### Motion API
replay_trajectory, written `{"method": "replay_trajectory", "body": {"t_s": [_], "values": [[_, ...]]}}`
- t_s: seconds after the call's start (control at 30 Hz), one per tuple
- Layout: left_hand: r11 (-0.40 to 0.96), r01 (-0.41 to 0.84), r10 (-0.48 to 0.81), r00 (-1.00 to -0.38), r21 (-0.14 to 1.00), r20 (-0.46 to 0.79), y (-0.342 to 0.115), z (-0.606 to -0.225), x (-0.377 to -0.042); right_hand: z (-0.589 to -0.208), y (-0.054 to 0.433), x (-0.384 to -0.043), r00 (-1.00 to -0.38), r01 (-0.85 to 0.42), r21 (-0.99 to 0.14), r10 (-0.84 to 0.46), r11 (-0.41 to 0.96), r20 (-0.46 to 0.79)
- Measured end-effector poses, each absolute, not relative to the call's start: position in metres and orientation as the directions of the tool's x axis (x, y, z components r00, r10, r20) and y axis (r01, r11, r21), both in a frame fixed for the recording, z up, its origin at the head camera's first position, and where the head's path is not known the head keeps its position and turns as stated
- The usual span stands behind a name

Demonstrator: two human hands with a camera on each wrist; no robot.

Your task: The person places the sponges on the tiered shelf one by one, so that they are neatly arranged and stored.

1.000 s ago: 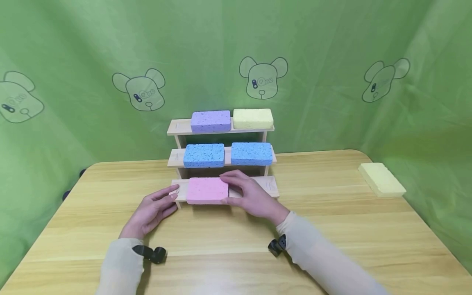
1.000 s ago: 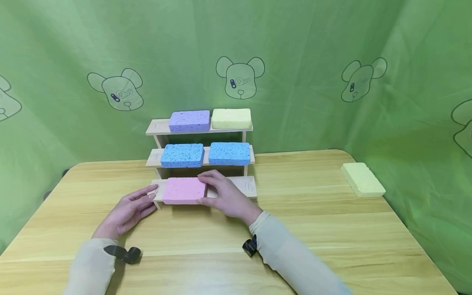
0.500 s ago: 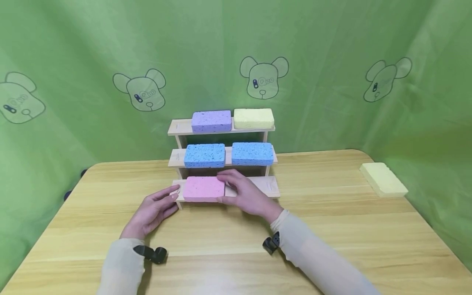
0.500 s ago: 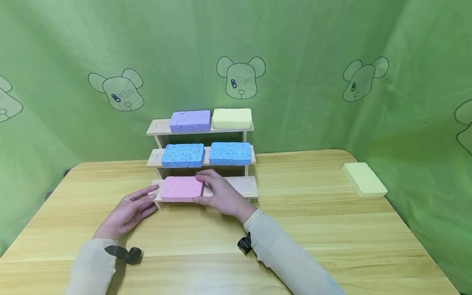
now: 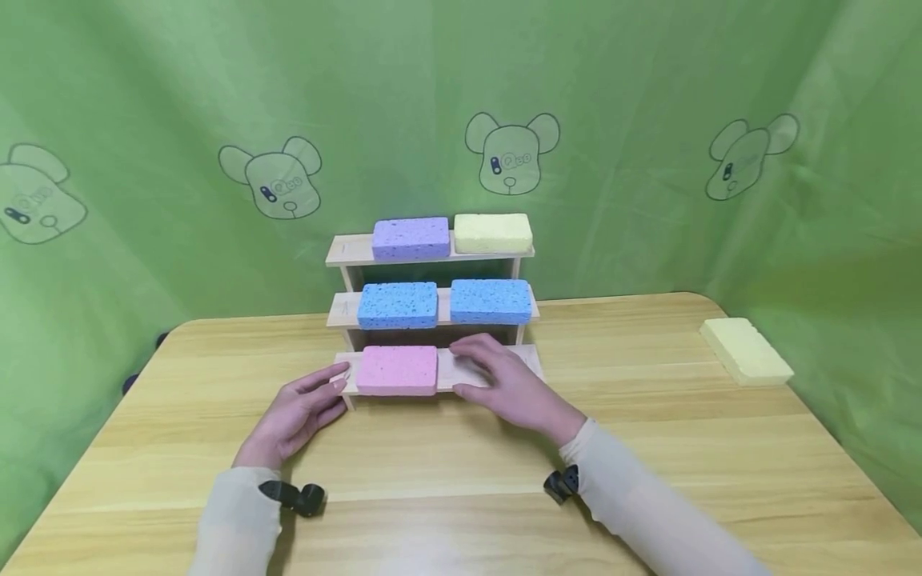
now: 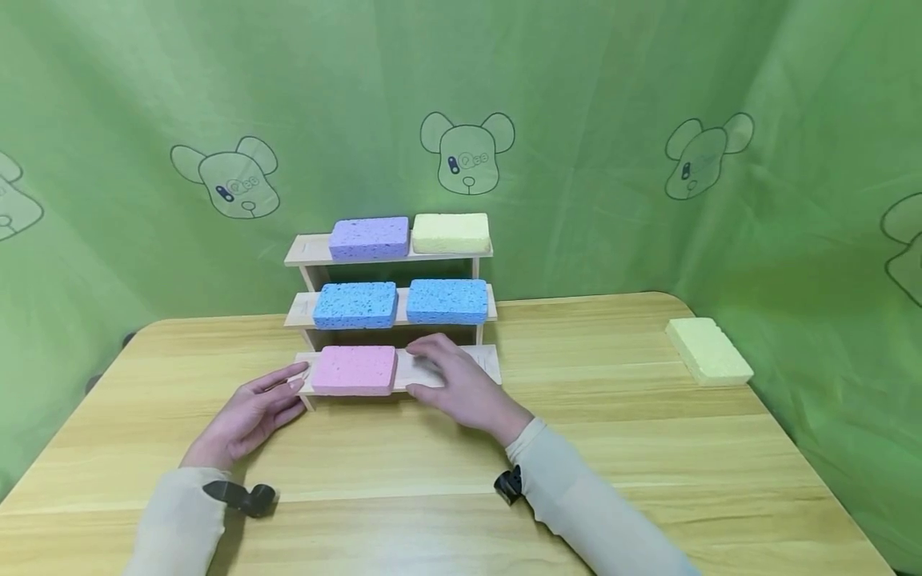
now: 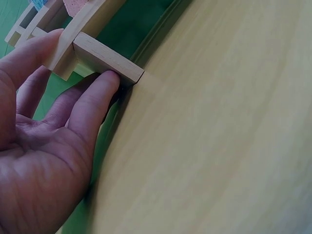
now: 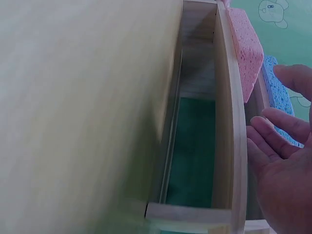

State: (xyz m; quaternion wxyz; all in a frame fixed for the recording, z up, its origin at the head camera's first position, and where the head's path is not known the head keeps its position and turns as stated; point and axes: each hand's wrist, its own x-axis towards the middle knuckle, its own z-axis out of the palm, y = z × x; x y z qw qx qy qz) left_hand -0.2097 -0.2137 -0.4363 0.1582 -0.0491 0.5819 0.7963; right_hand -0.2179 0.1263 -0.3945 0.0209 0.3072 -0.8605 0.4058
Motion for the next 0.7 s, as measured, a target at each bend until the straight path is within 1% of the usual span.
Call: {"method": "replay_trajectory", "body": {"t_s": [0.27, 0.7], "values": [[-0.278, -0.310, 0.187, -0.946, 0.909, -0.265, -0.214, -0.437, -0.209, -0.394, 0.139, -0.215, -0.812, -0.548, -0.700, -0.493, 0.458, 0.312], [-0.288, -0.314, 0.184, -0.945, 0.904, -0.270, -0.214, -0.436, -0.209, -0.393, 0.164, -0.211, -0.830, -0.531, -0.696, -0.463, 0.484, 0.311]]}}
